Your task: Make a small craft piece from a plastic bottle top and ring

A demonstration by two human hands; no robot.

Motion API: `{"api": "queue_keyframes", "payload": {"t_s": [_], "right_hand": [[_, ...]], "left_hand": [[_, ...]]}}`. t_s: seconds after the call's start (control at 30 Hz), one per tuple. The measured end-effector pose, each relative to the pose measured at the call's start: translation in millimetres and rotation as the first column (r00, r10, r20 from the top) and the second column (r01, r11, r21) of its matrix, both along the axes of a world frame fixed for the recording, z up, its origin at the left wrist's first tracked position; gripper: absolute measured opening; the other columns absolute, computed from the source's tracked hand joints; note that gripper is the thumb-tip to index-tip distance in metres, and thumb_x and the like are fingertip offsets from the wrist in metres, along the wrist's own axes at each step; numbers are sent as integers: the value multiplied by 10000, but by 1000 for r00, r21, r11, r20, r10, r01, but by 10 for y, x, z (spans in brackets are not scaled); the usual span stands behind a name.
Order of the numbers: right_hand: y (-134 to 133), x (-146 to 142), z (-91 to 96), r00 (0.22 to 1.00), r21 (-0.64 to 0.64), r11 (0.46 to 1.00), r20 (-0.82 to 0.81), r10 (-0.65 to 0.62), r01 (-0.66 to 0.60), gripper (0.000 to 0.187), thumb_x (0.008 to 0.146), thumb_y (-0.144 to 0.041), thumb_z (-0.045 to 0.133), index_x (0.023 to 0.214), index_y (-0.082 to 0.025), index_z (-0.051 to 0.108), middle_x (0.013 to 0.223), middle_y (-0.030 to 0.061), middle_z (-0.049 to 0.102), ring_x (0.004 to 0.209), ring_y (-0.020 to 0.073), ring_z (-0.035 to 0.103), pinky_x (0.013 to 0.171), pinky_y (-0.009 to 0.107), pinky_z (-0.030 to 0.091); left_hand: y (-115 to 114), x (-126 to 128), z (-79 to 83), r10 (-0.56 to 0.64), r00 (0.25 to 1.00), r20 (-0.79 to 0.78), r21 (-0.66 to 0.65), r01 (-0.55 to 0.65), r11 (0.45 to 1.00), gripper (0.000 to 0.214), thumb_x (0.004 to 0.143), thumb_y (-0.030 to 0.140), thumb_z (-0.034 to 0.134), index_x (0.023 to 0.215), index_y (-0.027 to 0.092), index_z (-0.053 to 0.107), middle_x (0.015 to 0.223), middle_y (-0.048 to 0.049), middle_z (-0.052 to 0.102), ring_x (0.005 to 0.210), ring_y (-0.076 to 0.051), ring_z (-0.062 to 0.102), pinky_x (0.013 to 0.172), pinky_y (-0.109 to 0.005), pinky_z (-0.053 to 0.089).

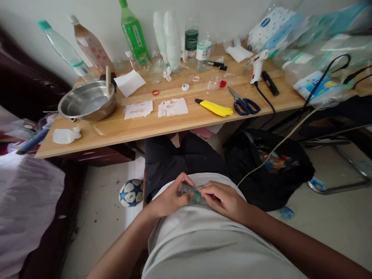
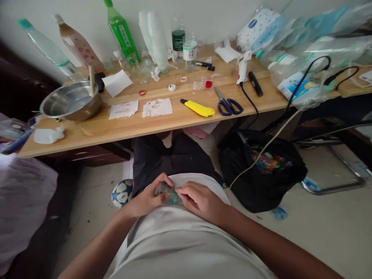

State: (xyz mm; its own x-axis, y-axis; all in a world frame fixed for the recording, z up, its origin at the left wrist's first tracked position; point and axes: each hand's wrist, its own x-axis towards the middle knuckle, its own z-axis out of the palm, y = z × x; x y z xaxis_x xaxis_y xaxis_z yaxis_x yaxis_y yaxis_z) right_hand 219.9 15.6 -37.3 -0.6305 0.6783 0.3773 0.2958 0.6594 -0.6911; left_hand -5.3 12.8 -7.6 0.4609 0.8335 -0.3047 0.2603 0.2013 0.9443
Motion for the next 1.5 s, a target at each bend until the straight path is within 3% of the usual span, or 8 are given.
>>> {"api": "queue_keyframes", "payload": {"t_s": [0.17, 0.47, 0.93, 1.03, 1.23, 1.5], "right_hand": [[-70, 46, 103, 1000, -69, 998, -4, -1, 0, 271, 991, -150, 507, 1232, -213, 616, 1017, 83, 680, 908, 171, 662, 810, 308, 574], [-44, 76, 254, 992, 14, 1000, 127, 11, -13, 266, 1014, -158, 458, 1196, -161, 652, 1006, 100, 685, 908, 194, 635, 808, 336, 563], [63, 74, 304, 984, 182, 976, 155, 90, -118, 302, 1035, -154, 403, 1235, -105, 625, 1030, 126, 739, 968, 208, 695, 863, 351, 587], [111, 99, 288, 980, 218, 966, 174, 102, -139, 295, 1031, -142, 415, 1211, -99, 645, 1030, 126, 745, 970, 213, 701, 875, 368, 592], [198, 110, 142, 982, 146, 976, 118, 147, -163, 287, 1017, -152, 474, 1246, -109, 641, 1067, 119, 736, 998, 200, 693, 892, 350, 588], [258, 43, 80, 991, 236, 963, 48, 124, -132, 265, 1017, -152, 478, 1200, -126, 668, 1016, 97, 753, 921, 178, 704, 846, 335, 603]], "left_hand": [[52, -22, -20, -1, 1000, -3, 2, 1, 1000, 187, 818, 219, 572, 1002, 221, 540, 976, -14, 565, 921, -183, 526, 851, -323, 458], [103, -76, -52, -85, 996, 22, -52, 86, 995, 185, 856, 254, 578, 1032, 217, 536, 979, -23, 575, 909, -182, 532, 859, -343, 451], [400, -121, -168, -272, 945, 180, -82, 290, 954, 215, 811, 308, 640, 985, 207, 565, 982, -32, 601, 927, -191, 559, 864, -334, 454], [447, -117, -220, -289, 933, 215, -98, 315, 944, 220, 784, 304, 654, 964, 205, 576, 974, -32, 610, 921, -192, 566, 850, -328, 459], [482, -131, -301, -287, 915, 284, -129, 333, 934, 236, 771, 311, 667, 958, 198, 580, 983, -45, 609, 932, -200, 566, 846, -326, 453], [551, -137, -439, -286, 879, 380, -166, 369, 914, 273, 728, 321, 690, 941, 181, 594, 934, -32, 597, 882, -189, 540, 789, -298, 437]]}}
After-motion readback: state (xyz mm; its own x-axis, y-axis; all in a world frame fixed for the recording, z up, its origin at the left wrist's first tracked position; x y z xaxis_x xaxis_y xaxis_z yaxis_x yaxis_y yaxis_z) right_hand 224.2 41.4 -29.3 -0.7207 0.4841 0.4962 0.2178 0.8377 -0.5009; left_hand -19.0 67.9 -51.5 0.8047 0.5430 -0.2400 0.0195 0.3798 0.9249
